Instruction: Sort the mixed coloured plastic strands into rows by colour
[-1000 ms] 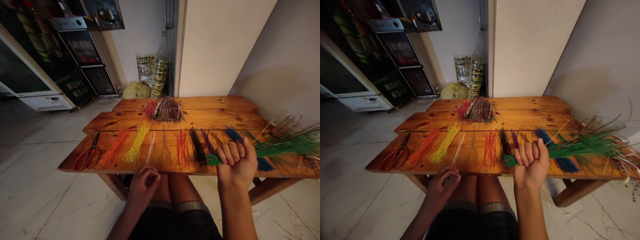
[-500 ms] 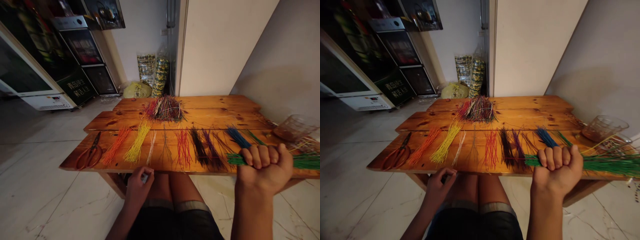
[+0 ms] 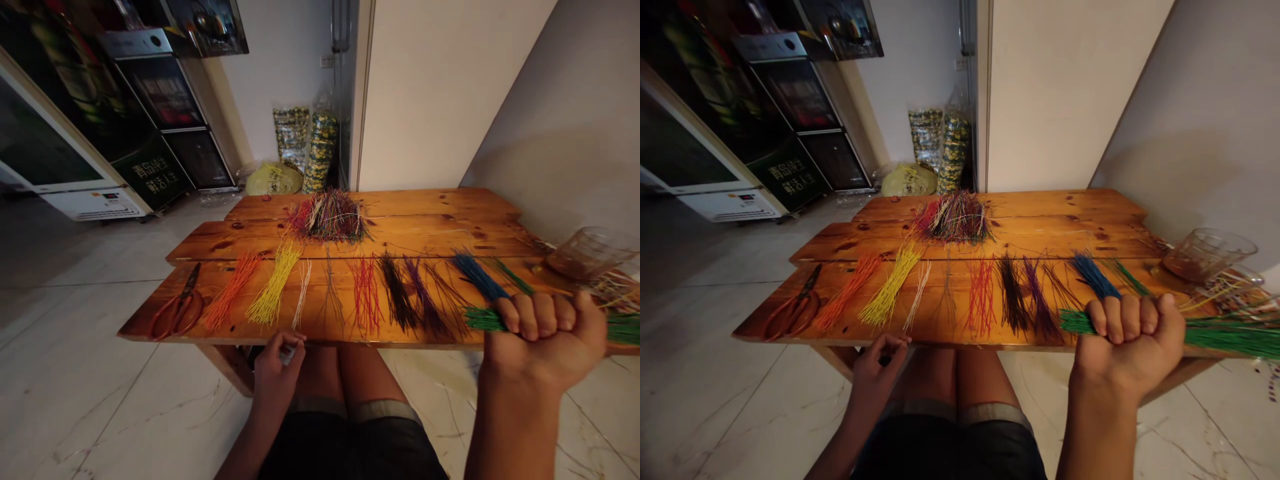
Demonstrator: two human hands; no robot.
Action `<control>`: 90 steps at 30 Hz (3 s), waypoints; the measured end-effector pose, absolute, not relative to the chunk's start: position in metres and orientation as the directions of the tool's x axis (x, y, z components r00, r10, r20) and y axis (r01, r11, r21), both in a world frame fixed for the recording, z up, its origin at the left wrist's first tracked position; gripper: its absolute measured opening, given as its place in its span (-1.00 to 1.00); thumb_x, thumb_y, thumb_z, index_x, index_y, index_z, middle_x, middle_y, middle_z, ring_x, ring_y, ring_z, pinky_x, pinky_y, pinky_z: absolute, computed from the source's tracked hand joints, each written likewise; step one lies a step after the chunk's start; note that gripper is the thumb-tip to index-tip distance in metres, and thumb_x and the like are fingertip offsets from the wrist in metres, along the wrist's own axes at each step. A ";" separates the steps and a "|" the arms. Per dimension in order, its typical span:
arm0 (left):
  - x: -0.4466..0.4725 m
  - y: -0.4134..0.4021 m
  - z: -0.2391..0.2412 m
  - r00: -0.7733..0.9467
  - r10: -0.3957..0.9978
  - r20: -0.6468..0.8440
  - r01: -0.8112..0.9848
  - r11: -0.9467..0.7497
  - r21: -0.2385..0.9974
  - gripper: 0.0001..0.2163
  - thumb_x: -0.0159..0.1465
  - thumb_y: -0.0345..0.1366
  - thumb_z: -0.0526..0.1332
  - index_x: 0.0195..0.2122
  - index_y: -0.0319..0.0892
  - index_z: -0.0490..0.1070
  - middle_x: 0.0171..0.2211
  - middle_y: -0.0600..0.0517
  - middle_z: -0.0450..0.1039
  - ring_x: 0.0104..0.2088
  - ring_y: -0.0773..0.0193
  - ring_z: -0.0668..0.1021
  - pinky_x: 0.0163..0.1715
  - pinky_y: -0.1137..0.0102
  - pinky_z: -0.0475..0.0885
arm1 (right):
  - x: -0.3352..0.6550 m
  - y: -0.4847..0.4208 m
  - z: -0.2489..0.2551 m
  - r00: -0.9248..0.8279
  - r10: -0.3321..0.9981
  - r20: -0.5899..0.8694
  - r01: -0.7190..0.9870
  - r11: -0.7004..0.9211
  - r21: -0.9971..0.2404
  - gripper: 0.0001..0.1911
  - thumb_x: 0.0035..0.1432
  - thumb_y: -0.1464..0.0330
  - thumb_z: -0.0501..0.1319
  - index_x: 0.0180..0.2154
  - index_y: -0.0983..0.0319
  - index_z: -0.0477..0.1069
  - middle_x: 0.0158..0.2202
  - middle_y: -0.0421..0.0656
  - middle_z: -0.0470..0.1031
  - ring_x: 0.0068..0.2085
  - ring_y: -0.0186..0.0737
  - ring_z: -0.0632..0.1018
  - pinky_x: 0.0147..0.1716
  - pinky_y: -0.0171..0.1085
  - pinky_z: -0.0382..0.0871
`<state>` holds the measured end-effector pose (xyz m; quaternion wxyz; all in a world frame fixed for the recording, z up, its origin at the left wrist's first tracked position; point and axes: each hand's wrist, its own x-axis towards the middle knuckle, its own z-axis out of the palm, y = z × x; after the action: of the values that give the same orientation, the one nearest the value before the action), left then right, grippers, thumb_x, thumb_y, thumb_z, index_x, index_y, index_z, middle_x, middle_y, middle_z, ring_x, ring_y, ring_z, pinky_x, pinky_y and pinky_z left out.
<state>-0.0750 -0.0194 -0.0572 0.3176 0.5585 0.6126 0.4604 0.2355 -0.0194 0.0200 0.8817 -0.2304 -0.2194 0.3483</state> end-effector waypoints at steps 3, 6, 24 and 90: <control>-0.053 -0.026 -0.058 -0.192 0.981 -0.012 0.194 0.050 0.980 -0.88 0.10 -0.23 0.18 -0.49 -0.15 0.30 -0.41 0.04 0.49 -0.38 0.27 0.52 -0.38 0.41 0.37 | 0.234 -0.018 0.019 0.643 0.716 0.272 -0.492 0.658 -0.570 -0.62 0.13 0.42 -0.03 -0.69 0.23 -0.03 -0.79 -0.36 -0.12 -0.77 -0.47 -0.08 -0.83 -0.43 -0.05; -0.025 -0.035 -0.061 -0.150 0.972 -0.182 0.004 0.185 0.983 -0.86 0.09 -0.22 0.17 -0.48 -0.17 0.29 -0.48 0.06 0.47 -0.54 0.35 0.45 -0.54 0.47 0.32 | 0.233 -0.017 0.020 0.629 0.721 0.290 -0.488 0.657 -0.575 -0.62 0.13 0.42 -0.03 -0.69 0.23 -0.05 -0.80 -0.36 -0.11 -0.77 -0.47 -0.08 -0.83 -0.43 -0.06; 0.024 -0.062 -0.073 0.194 0.791 -0.581 -0.252 0.612 0.750 -0.78 0.03 -0.15 0.22 -0.48 -0.17 0.23 -0.62 0.17 0.25 -0.65 0.44 0.30 -0.59 0.49 0.17 | 0.191 -0.007 0.026 0.520 0.844 0.131 -0.676 0.500 -0.542 -0.58 0.20 0.42 -0.01 -0.66 0.23 -0.09 -0.77 -0.39 -0.17 -0.74 -0.46 -0.12 -0.80 -0.42 -0.15; 0.240 -0.013 -0.050 0.545 0.623 -0.560 -0.595 0.759 0.265 -0.94 0.03 -0.40 0.27 -0.49 -0.29 0.43 -0.46 0.02 0.45 -0.65 0.58 0.30 -0.72 0.66 0.12 | 0.279 -0.092 0.037 0.777 0.601 0.189 -0.393 0.697 -0.600 -0.60 -0.05 0.45 0.09 -0.65 0.22 -0.19 -0.75 -0.37 -0.25 -0.77 -0.47 -0.13 -0.84 -0.40 -0.10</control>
<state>0.2396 -0.0126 -0.0500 0.8788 0.0218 0.3274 0.3466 0.2788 -0.0925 0.0367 0.9016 -0.2748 -0.1890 0.2755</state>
